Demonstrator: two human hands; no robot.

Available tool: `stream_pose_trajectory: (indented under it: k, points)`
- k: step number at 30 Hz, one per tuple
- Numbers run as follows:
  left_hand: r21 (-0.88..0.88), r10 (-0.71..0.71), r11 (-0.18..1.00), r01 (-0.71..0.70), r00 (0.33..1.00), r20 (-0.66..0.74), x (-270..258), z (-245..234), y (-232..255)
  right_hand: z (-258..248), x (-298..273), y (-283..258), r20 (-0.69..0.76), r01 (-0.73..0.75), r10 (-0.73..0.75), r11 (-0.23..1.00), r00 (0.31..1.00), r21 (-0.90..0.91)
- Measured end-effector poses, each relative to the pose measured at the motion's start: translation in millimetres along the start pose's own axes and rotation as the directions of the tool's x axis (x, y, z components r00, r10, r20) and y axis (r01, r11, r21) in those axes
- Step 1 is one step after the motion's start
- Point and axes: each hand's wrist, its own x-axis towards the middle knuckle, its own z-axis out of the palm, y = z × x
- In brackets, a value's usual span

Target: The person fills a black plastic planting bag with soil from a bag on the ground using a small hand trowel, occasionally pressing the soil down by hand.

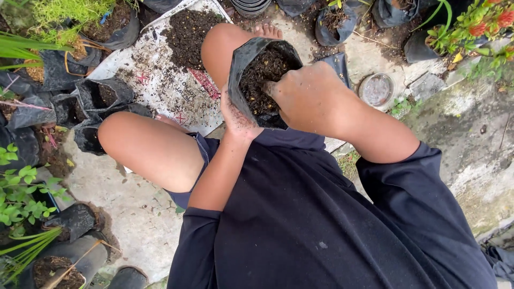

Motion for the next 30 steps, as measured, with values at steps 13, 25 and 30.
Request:
stream_pose_trajectory:
  k: [13,25,30]
  points:
    - [0.035,-0.07,0.997,0.07,0.997,-0.025,37.8,7.4,-11.1,17.5,-9.6,27.4,-0.11,-0.127,0.136,0.988,0.985,0.087]
    - [0.072,-0.104,0.992,0.108,0.993,-0.051,50.7,10.6,-25.2,36.5,-22.3,39.7,-0.073,-0.159,0.176,0.969,0.982,0.19]
    - [0.09,-0.108,0.99,0.113,0.992,-0.059,55.9,12.9,-28.7,32.0,-32.2,45.7,-0.134,-0.214,0.242,0.958,0.961,0.193]
